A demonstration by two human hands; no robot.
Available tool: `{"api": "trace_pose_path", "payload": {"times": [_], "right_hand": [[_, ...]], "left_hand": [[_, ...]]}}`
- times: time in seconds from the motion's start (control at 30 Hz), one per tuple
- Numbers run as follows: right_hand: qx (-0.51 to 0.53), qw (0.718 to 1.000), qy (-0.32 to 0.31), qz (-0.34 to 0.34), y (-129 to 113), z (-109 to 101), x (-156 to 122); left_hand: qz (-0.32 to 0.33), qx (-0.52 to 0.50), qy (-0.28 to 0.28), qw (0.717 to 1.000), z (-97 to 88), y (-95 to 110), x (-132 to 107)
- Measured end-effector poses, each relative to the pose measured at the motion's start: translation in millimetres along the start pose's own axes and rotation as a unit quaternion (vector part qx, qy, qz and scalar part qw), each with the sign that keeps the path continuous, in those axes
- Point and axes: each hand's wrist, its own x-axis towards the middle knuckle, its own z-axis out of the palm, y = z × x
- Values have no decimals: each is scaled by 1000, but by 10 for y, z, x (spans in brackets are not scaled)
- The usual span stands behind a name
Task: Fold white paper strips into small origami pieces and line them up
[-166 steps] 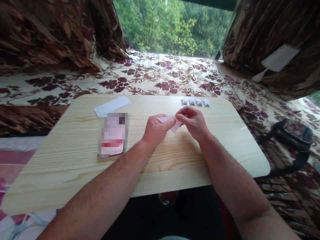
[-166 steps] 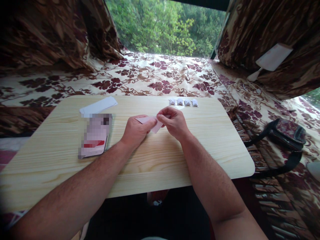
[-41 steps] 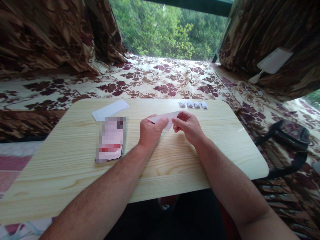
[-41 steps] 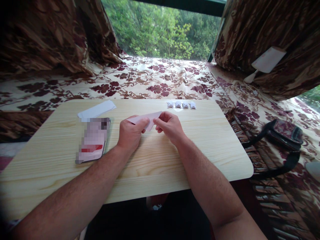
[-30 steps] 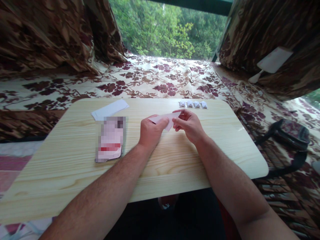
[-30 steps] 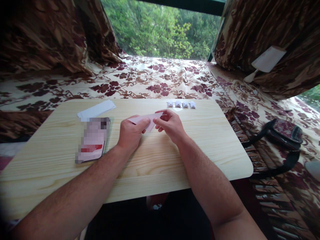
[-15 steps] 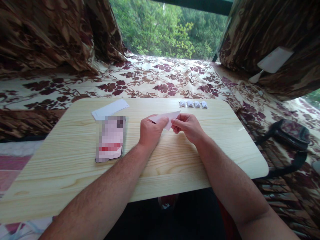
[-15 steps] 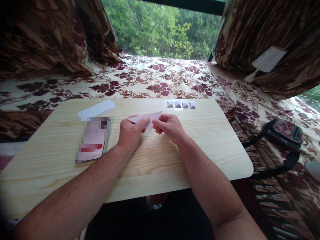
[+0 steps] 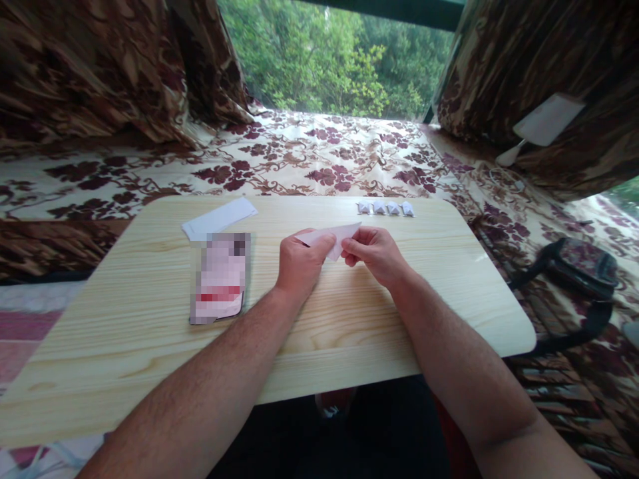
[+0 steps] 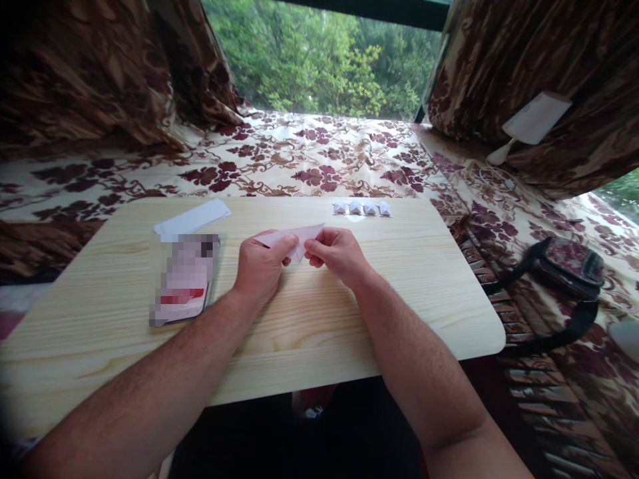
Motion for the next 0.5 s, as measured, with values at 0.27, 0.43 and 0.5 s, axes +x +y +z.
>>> {"api": "trace_pose_path", "payload": {"times": [0.27,0.43,0.5], "right_hand": [[-31,999,-3,34,-1,22,-12],[-15,1000,-16,19,3,16,6],[-8,1000,-24,15,1,12,2]], "left_hand": [[9,0,-5,1000,-20,-36,20],[8,-7,-11,1000,-27,-73,27],[7,-10,-14,1000,-30,-89,34]]}}
